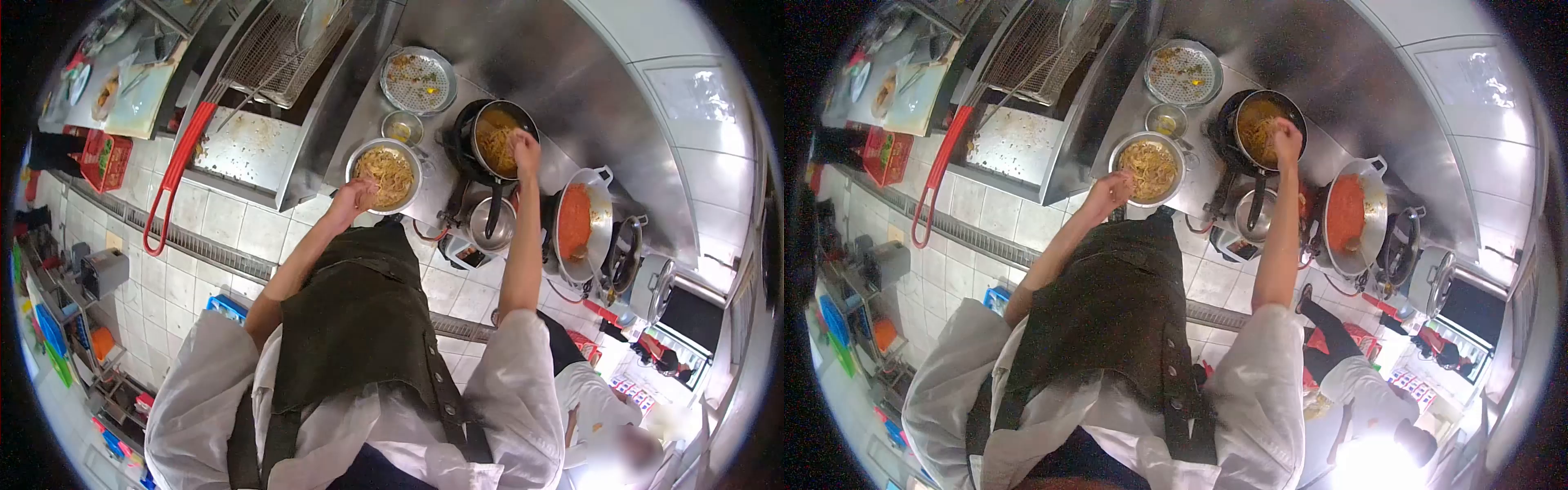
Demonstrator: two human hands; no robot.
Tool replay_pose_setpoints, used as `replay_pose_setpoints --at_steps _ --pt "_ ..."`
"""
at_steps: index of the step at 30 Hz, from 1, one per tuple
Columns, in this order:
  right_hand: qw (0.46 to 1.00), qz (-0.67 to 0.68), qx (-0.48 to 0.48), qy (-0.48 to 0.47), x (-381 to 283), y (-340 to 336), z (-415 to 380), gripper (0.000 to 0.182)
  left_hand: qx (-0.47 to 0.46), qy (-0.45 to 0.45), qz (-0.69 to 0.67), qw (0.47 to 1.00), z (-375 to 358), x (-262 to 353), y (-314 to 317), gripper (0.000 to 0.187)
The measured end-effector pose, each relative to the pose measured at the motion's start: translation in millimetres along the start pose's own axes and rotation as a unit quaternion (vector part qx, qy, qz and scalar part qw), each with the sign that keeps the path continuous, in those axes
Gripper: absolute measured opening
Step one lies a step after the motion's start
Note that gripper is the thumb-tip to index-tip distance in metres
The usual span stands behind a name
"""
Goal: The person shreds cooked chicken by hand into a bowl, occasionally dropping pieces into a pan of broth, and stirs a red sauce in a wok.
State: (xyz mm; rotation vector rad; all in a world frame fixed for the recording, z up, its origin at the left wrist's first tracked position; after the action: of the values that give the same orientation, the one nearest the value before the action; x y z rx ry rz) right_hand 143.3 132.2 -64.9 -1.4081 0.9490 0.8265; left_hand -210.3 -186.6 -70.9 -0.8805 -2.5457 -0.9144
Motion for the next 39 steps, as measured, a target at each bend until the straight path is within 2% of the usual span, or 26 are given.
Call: replay_pose_setpoints --at_steps 1,3,5,7,8,11,12,13,14,15,16,17,19,22,23,25,27,29,31,32,35,38,39 --pt "1.0 -0.026 0.004 -0.011 37.7 2.5 39.5 0.025 -0.017 0.008 0.014 1.0 0.5 -2.5 -3.2 0.026" --pt "0.996 -0.087 0.006 -0.024 52.6 3.8 61.7 0.031 -0.05 0.025 0.041 0.998 5.8 -7.5 -15.0 0.035" --pt "0.988 -0.156 0.004 -0.024 18.3 1.5 53.7 0.037 -0.068 0.043 0.068 0.994 9.0 -13.1 -21.1 0.038" --pt "0.989 -0.129 0.052 -0.039 -21.2 -0.3 27.4 0.035 -0.087 0.085 0.087 0.989 5.9 -21.2 -28.3 0.039" --pt "0.989 -0.117 0.076 -0.047 -35.0 0.6 12.3 0.034 -0.036 0.085 0.102 0.99 -1.2 -19.1 -25.2 0.037" --pt "0.985 0.004 0.103 -0.137 -34.6 7.7 -45.1 0.027 -0.068 0.134 0.135 0.979 -2.5 -16.5 -30.0 0.038" --pt "0.99 0.122 0.064 -0.038 -28.8 17.6 -74.5 0.018 -0.077 0.144 0.079 0.983 3.1 -20.4 -35.9 0.037" --pt "0.99 0.138 0.01 -0.022 -33.0 28.8 -114.0 0.014 -0.066 0.137 0.066 0.986 1.7 -20.7 -36.5 0.037" --pt "0.978 0.209 -0.005 -0.003 -16.2 52.2 -148.8 0.016 -0.057 0.13 0.055 0.988 -2.1 -14.8 -32.3 0.036" --pt "0.99 0.103 -0.066 0.072 -4.5 63.1 -183.9 0.025 -0.049 0.123 0.044 0.99 -4.4 -11.2 -28.2 0.036" --pt "0.969 0.16 -0.09 0.168 28.9 80.1 -219.0 0.027 -0.055 0.125 0.052 0.989 -5.5 -10.1 -26.9 0.037" --pt "0.94 0.213 -0.053 0.261 55.4 98.4 -252.2 0.027 -0.047 0.116 0.051 0.991 -4.9 -8.1 -23.1 0.035" --pt "0.813 0.387 -0.012 0.436 149.7 117.3 -287.1 0.029 -0.02 0.099 0.049 0.994 -6.9 -8.5 -21.2 0.032" --pt "0.669 0.502 0.182 0.517 203.3 122.4 -298.8 0.037 -0.031 0.093 0.071 0.993 -2.1 -14.6 -27.4 0.033" --pt "0.701 0.531 0.113 0.463 264.2 125.5 -296.7 0.048 -0.033 0.089 0.077 0.992 -3.1 -18.0 -32.5 0.034" --pt "0.7 0.456 0.179 0.52 239.0 126.4 -289.8 0.045 -0.052 0.081 0.089 0.991 -8.5 -20.8 -36.5 0.037" --pt "0.697 0.444 0.2 0.527 231.9 129.3 -282.3 0.045 -0.069 0.079 0.086 0.991 -20.0 -4.5 -21.9 0.039" --pt "0.687 0.433 0.202 0.547 237.7 131.8 -278.0 0.046 -0.086 0.13 0.121 0.98 -31.9 12.6 -5.9 0.039" --pt "0.74 0.417 0.195 0.49 258.3 130.2 -275.0 0.05 -0.1 0.204 0.143 0.963 -41.1 42.4 13.4 0.038" --pt "0.773 0.351 0.204 0.488 243.7 131.0 -272.7 0.052 -0.096 0.24 0.15 0.954 -48.4 55.0 21.9 0.038" --pt "0.75 0.363 0.189 0.52 236.9 128.0 -273.0 0.054 -0.092 0.296 0.163 0.937 -48.2 76.1 22.5 0.037" --pt "0.762 0.373 0.166 0.502 266.7 123.2 -267.3 0.053 -0.014 0.23 0.207 0.951 -28.7 54.5 -6.5 0.035" --pt "0.765 0.349 0.182 0.51 263.2 123.7 -265.5 0.05 -0.014 0.216 0.208 0.954 -23.0 39.5 -17.5 0.033"
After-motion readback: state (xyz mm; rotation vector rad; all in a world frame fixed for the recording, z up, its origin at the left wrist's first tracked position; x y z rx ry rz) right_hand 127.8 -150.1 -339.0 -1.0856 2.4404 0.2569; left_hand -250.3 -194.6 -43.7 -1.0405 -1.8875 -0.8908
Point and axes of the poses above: each hand's wrist, its own z-axis towards the middle knuckle, its own y-axis out of the palm, x = y × z, the point moved 2 cm from there along z, towards the middle knuckle, and after that the axes turned 9 degrees about x, right-handed, at the moved point
